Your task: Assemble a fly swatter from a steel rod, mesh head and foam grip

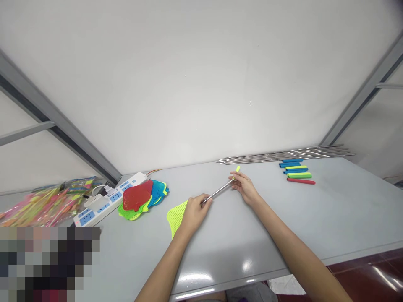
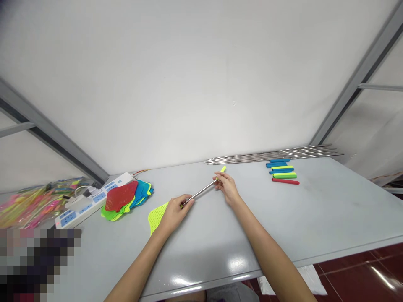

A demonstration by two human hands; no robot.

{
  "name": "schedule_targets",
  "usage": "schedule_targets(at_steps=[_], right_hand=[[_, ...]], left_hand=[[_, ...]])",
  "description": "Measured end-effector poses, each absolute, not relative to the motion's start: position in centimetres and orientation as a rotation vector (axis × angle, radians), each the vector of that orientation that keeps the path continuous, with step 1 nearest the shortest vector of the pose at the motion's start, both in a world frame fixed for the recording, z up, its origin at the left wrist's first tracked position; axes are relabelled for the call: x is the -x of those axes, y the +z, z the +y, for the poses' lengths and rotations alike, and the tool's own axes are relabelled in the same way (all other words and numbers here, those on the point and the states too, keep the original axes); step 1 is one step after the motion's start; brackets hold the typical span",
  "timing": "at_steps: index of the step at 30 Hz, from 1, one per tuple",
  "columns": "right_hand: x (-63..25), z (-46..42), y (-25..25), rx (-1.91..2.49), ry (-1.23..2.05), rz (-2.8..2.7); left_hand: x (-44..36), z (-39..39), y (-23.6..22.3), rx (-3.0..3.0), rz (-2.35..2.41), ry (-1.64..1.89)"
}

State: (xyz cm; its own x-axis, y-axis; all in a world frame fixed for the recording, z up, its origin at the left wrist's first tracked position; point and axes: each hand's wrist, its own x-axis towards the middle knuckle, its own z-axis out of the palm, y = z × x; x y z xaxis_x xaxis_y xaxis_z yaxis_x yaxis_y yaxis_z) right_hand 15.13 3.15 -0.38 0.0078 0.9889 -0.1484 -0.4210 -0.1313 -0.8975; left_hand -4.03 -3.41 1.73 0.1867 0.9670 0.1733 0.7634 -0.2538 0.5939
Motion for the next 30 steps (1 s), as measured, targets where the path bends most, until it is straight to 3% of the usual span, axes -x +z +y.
schedule_targets(at_steps=[30], right_hand=[[-13.9, 2.6, -0.5, 1.044, 1.29, -1.266]], left_hand=[[4.8, -3.2, 1.9, -2.11, 1.616, 0.764]])
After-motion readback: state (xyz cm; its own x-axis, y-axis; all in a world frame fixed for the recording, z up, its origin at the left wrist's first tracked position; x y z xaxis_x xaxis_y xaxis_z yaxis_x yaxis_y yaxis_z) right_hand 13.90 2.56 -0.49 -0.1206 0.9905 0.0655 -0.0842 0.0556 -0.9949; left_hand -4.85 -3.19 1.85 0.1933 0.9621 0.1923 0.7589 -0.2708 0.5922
